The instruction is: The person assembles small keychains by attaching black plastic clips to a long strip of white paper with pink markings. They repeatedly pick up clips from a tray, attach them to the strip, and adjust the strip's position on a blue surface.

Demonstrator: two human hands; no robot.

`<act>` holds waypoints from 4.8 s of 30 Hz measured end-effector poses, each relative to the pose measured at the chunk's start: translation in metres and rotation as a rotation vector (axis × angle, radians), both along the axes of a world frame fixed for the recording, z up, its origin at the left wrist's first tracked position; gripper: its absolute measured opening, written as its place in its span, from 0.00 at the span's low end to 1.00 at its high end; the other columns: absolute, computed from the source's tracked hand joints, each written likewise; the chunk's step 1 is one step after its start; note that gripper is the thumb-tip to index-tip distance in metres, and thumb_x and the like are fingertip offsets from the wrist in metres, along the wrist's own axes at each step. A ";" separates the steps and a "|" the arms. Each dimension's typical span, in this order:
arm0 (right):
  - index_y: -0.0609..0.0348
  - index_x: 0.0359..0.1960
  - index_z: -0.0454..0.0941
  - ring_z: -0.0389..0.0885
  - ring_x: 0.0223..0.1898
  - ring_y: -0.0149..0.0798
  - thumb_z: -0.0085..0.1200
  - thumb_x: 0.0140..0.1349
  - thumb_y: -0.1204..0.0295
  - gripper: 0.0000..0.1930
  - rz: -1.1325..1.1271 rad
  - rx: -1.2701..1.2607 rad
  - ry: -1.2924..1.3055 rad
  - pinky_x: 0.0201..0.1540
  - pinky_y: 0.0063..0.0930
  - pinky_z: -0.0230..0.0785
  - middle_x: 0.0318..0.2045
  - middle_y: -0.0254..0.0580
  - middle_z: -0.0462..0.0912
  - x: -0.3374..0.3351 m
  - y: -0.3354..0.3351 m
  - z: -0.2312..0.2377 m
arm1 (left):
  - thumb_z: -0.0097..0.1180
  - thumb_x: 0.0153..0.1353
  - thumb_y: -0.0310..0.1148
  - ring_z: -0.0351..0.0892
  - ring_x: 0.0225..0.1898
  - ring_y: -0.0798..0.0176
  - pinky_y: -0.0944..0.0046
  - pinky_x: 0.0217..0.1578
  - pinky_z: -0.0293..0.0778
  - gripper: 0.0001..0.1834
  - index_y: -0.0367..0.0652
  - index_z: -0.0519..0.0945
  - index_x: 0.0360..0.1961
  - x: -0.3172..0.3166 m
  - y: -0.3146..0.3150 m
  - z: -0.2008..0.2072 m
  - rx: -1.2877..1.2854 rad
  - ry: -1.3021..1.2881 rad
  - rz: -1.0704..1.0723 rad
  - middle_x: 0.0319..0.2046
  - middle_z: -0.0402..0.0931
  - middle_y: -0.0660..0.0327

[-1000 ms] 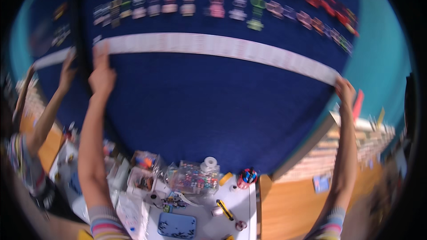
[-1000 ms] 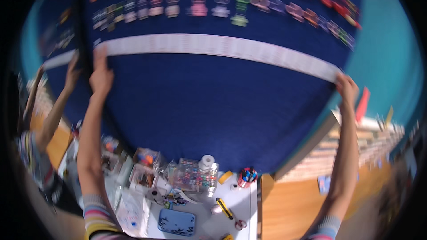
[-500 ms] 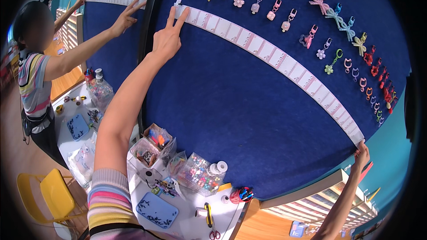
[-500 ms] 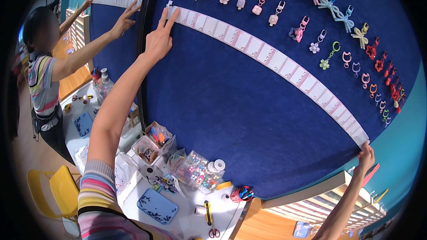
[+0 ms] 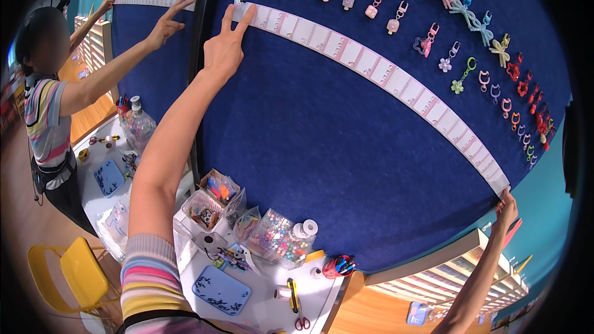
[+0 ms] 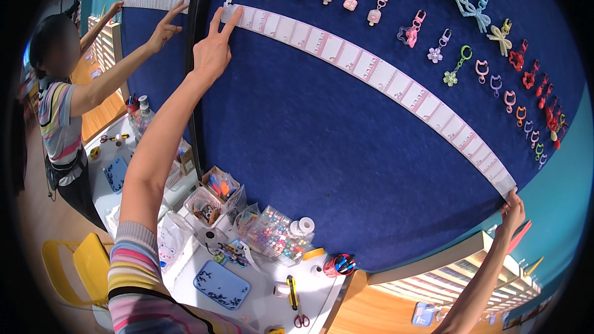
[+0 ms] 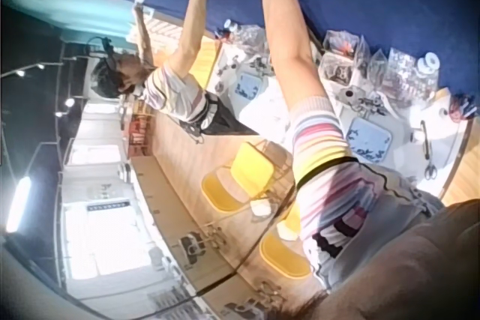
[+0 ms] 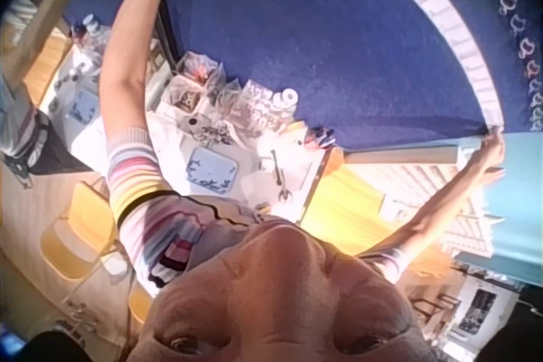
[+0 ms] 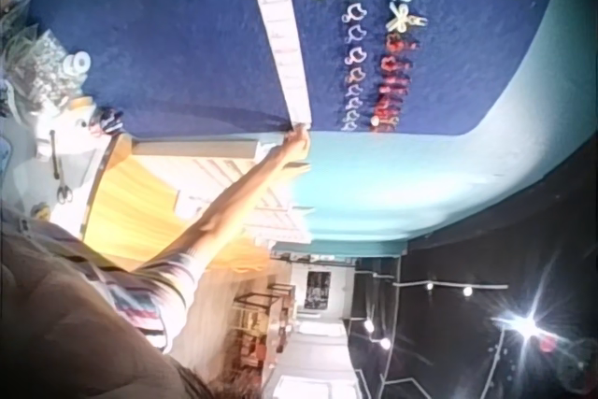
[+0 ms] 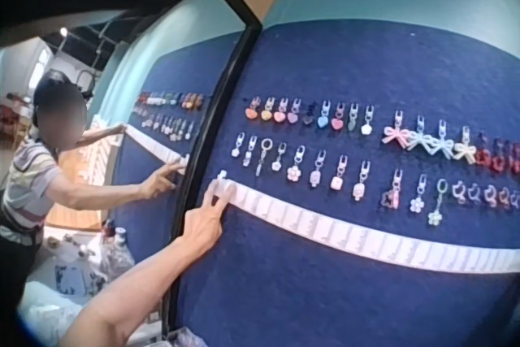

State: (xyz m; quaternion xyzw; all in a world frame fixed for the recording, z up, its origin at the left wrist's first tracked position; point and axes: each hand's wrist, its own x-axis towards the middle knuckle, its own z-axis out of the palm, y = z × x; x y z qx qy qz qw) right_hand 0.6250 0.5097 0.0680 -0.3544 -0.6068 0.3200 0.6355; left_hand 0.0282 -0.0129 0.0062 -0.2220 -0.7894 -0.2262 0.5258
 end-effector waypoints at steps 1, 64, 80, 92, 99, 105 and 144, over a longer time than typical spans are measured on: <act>0.53 0.31 0.80 0.67 0.21 0.19 0.66 0.55 0.57 0.14 -0.013 -0.015 -0.009 0.24 0.14 0.56 0.22 0.23 0.75 0.001 0.001 0.000 | 0.56 0.48 0.18 0.83 0.24 0.49 0.59 0.21 0.77 0.51 0.72 0.54 0.71 0.001 0.000 0.001 0.005 -0.025 -0.003 0.70 0.54 0.47; 0.61 0.33 0.77 0.78 0.30 0.30 0.62 0.52 0.77 0.08 0.189 0.365 0.370 0.37 0.24 0.70 0.30 0.35 0.80 -0.064 -0.120 -0.107 | 0.37 0.68 0.42 0.66 0.21 0.73 0.73 0.22 0.67 0.28 0.37 0.63 0.64 0.444 0.385 0.063 -0.031 -0.958 -2.097 0.63 0.68 0.53; 0.62 0.32 0.75 0.73 0.27 0.20 0.57 0.58 0.79 0.03 0.333 0.282 0.465 0.33 0.15 0.67 0.26 0.29 0.77 -0.025 -0.102 -0.097 | 0.38 0.69 0.41 0.83 0.36 0.61 0.62 0.41 0.79 0.26 0.40 0.64 0.64 0.447 0.383 0.063 -0.013 -0.993 -2.040 0.61 0.70 0.57; 0.62 0.34 0.80 0.72 0.22 0.21 0.63 0.60 0.68 0.09 0.571 0.217 0.426 0.22 0.12 0.59 0.23 0.31 0.79 0.002 -0.031 -0.014 | 0.37 0.71 0.43 0.83 0.48 0.54 0.61 0.45 0.80 0.26 0.40 0.64 0.65 0.445 0.386 0.063 -0.037 -0.946 -2.014 0.62 0.69 0.54; 0.60 0.29 0.80 0.68 0.18 0.20 0.62 0.61 0.65 0.11 0.453 0.186 0.263 0.20 0.15 0.54 0.19 0.28 0.74 -0.001 -0.028 -0.002 | 0.39 0.71 0.41 0.83 0.48 0.55 0.61 0.45 0.80 0.26 0.39 0.63 0.65 0.445 0.388 0.062 -0.038 -0.936 -2.022 0.62 0.69 0.53; 0.64 0.28 0.80 0.71 0.18 0.22 0.66 0.57 0.65 0.13 0.364 0.195 0.234 0.20 0.15 0.60 0.19 0.32 0.78 -0.006 -0.030 0.002 | 0.39 0.71 0.40 0.83 0.48 0.54 0.61 0.45 0.81 0.25 0.38 0.63 0.65 0.444 0.387 0.061 -0.041 -0.909 -2.020 0.62 0.69 0.53; 0.64 0.31 0.76 0.68 0.20 0.23 0.49 0.71 0.61 0.17 0.199 0.250 0.598 0.22 0.15 0.59 0.20 0.33 0.72 -0.007 -0.080 -0.075 | 0.54 0.65 0.31 0.83 0.39 0.66 0.71 0.30 0.76 0.16 0.38 0.78 0.53 0.456 0.067 -0.251 -0.192 -1.757 -1.555 0.40 0.82 0.56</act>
